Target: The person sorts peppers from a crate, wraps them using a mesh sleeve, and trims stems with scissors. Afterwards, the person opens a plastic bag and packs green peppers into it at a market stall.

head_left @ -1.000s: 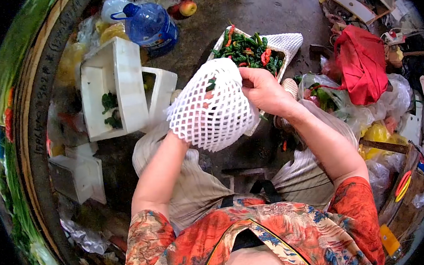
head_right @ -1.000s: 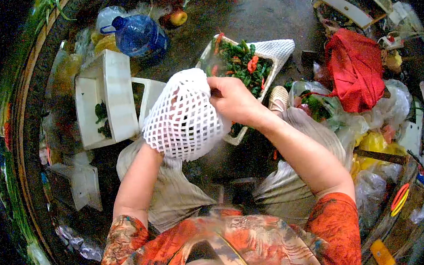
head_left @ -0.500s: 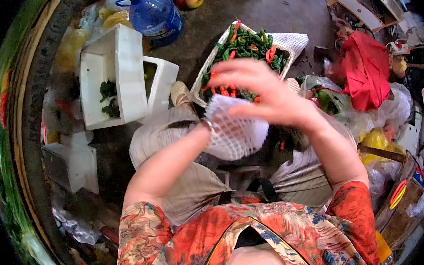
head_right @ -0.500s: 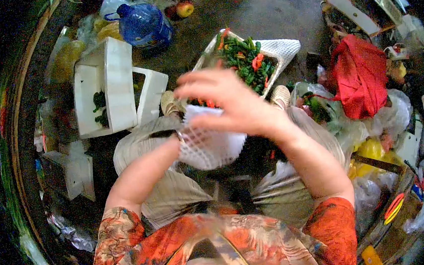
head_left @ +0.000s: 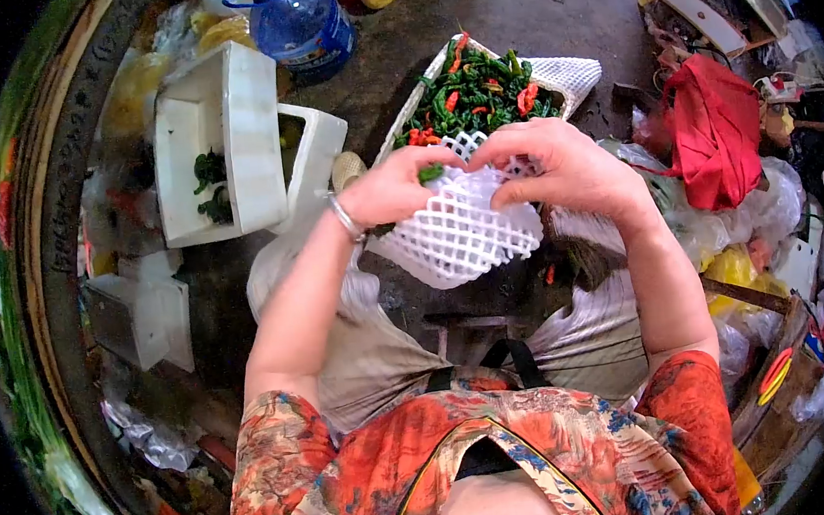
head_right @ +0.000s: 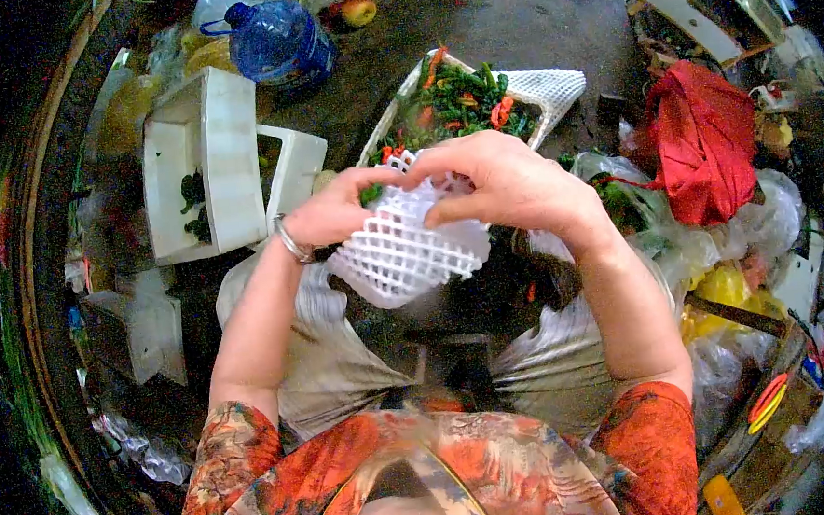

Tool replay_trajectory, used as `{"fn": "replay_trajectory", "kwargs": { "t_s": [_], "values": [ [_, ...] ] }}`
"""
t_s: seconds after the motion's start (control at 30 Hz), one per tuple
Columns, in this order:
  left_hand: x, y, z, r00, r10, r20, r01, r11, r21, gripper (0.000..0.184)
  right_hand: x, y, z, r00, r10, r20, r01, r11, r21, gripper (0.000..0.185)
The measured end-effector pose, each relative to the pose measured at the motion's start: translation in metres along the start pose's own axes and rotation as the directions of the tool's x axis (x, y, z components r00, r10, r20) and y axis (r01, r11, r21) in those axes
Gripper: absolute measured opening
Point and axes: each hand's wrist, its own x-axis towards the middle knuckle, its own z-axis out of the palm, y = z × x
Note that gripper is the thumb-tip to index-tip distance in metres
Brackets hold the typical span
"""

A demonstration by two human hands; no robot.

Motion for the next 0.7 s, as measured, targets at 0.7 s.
{"fn": "replay_trajectory", "kwargs": {
  "t_s": [0.7],
  "values": [
    [-0.022, 0.024, -0.035, 0.743, -0.046, -0.667, -0.451, 0.702, -0.551, 0.038, -0.005, 0.042, -0.031, 0.821, 0.405, -0.402, 0.115, 0.572, 0.812, 0.067]
  ]
}}
